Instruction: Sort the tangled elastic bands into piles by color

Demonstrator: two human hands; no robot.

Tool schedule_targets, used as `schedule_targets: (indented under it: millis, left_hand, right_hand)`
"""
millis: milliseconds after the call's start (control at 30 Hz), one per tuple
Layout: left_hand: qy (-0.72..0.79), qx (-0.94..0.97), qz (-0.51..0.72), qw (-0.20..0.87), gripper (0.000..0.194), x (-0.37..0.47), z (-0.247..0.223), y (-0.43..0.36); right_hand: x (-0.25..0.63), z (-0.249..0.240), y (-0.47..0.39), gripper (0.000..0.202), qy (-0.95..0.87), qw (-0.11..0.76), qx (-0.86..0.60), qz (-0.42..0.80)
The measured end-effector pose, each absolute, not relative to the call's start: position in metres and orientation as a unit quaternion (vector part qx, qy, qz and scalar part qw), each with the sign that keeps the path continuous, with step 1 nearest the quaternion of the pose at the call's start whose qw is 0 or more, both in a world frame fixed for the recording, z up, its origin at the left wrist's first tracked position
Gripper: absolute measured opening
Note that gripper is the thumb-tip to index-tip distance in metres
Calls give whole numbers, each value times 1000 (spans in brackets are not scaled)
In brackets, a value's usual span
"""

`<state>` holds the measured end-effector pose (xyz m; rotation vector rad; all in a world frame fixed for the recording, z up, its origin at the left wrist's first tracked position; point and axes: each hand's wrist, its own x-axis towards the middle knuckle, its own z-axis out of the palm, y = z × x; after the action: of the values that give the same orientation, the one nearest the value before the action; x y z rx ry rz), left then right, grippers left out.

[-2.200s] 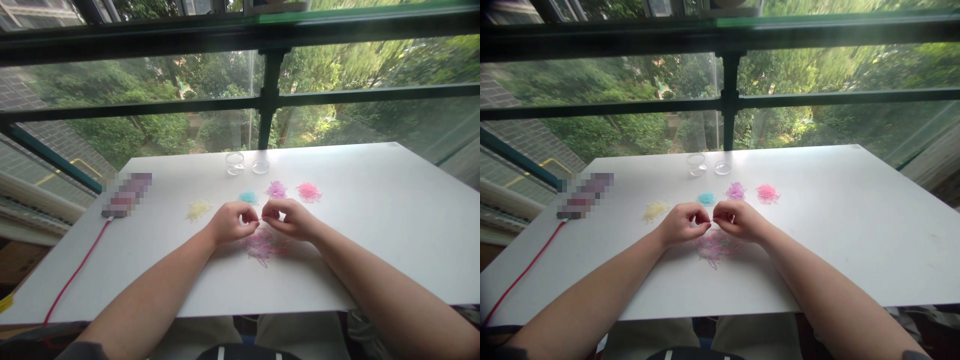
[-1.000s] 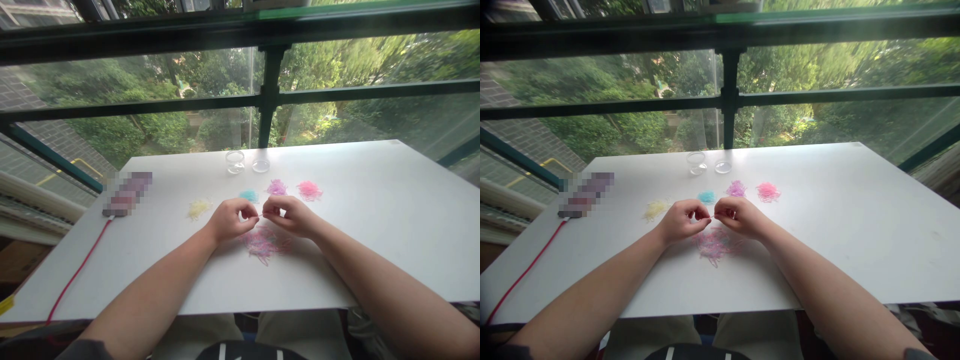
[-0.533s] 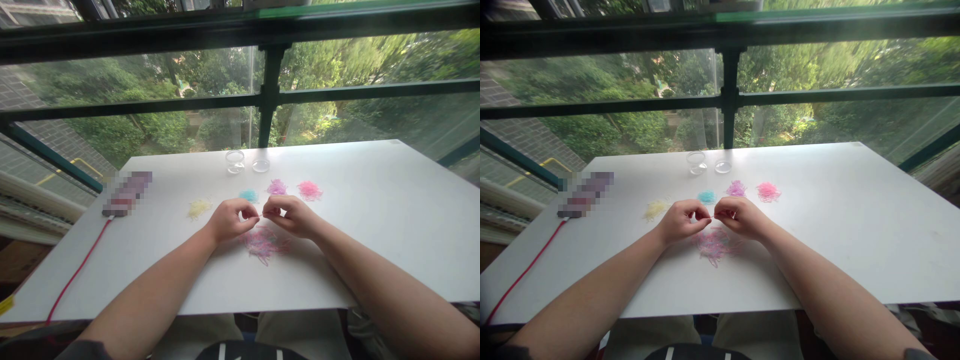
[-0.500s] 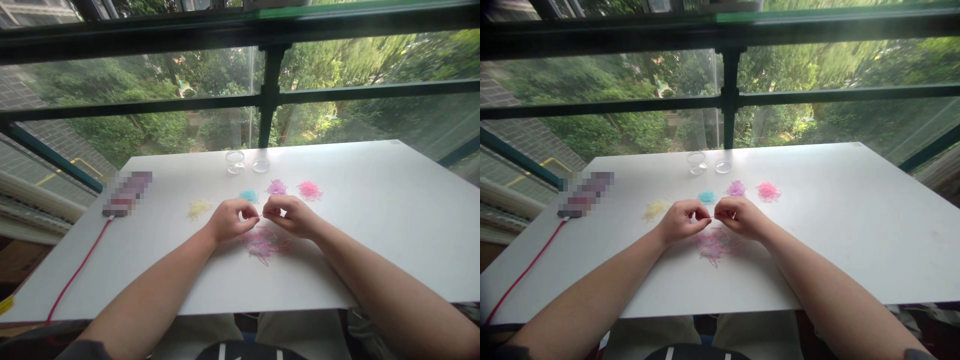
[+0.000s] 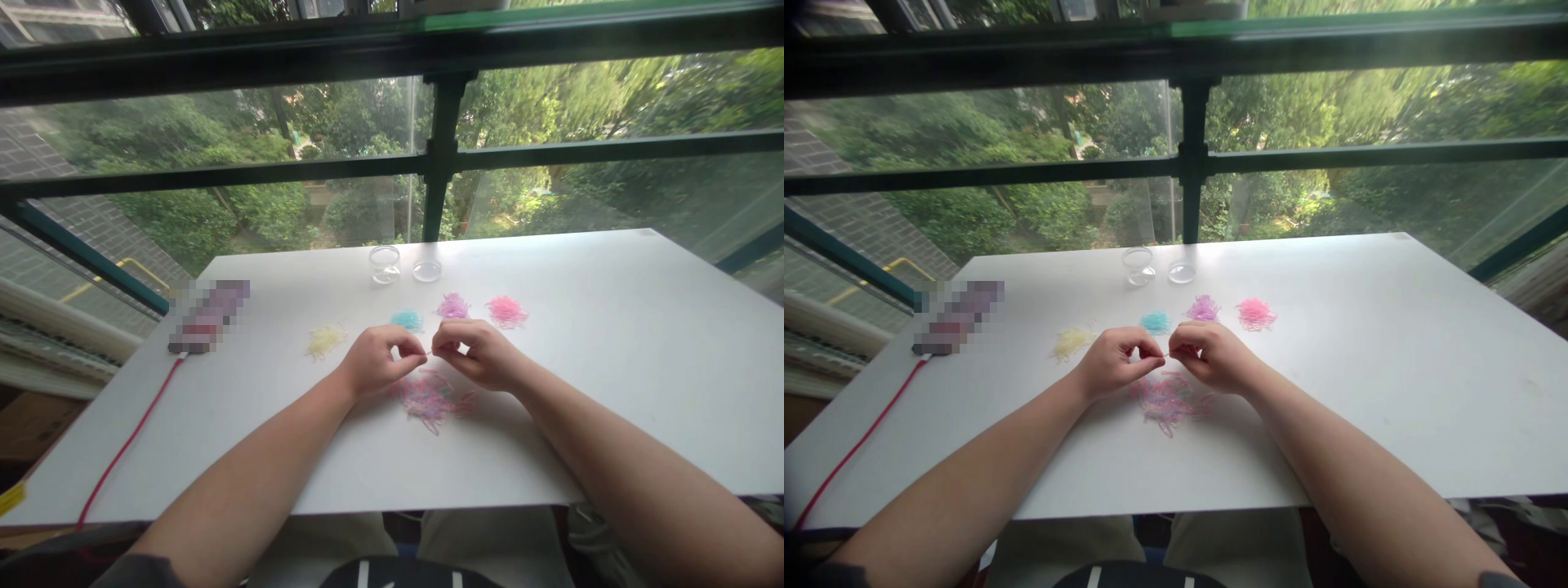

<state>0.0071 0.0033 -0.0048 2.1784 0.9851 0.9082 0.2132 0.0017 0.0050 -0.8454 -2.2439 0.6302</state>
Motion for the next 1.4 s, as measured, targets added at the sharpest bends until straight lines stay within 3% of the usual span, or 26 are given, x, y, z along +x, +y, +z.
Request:
schedule_targets:
  millis: [467, 1400]
  left_hand:
    - [419, 789, 340, 295, 11, 8, -4, 1]
    - [425, 790, 330, 294, 12, 7, -2, 0]
  right_hand:
    - [215, 1, 6, 5, -835, 304, -378, 261]
    - [213, 2, 5, 8, -827, 329, -372, 262]
